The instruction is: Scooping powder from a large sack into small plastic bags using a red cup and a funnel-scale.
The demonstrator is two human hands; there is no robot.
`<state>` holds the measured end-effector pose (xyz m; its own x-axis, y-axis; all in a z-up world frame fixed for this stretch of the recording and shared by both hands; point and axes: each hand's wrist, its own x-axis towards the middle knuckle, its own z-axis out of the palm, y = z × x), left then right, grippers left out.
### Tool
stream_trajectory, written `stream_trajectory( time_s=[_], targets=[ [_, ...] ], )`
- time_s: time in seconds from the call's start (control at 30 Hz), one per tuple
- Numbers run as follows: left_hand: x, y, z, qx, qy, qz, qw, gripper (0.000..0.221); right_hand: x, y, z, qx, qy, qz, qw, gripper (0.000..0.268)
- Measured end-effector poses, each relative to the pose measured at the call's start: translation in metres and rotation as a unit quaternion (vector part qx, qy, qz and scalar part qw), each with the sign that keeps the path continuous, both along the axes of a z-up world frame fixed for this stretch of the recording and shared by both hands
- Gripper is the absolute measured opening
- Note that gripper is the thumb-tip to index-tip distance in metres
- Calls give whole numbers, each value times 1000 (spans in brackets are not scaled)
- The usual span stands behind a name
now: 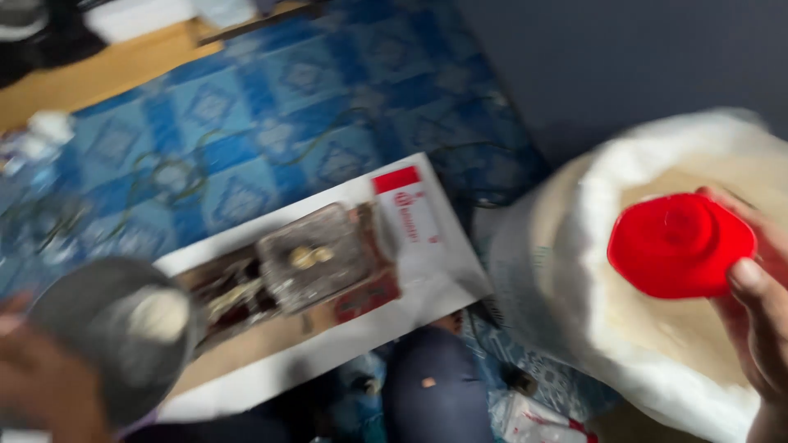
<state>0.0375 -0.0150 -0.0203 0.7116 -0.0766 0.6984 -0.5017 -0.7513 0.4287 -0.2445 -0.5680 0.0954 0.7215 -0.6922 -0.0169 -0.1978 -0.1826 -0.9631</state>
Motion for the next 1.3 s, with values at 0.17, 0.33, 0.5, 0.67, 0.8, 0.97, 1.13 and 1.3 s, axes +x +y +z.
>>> stream_trajectory(
  time_s=[0.17, 0.33, 0.5, 0.67, 0.8, 0.97, 1.13, 1.3],
  targets=[
    [-12, 1, 16, -19, -9, 72, 997, 50, 72, 89, 21, 32, -9, 109, 993, 80],
    [-18, -1, 34, -27, 70, 145, 986, 38, 148, 185, 47, 49, 44, 223, 973, 78],
    [-27, 1, 43, -80, 131, 153, 976, 41, 207, 259, 54, 35, 59, 313, 947, 70],
    [-32, 8, 48, -119, 161, 122, 972, 33, 243, 302, 50, 43, 56, 347, 935, 70],
    [-36, 14, 50, -121, 178, 108, 971, 27, 253, 318, 27, 44, 25, 366, 929, 71],
    [-39, 20, 50, -122, 188, 99, 969, 24, 266, 327, 3, 19, 78, 346, 935, 71],
    [-38, 22, 50, -109, 212, 92, 967, 29, 271, 325, -6, -3, 58, 347, 936, 67],
    [-37, 18, 46, -87, 231, 84, 965, 26, 272, 340, -9, -132, 20, 388, 912, 70]
  ],
)
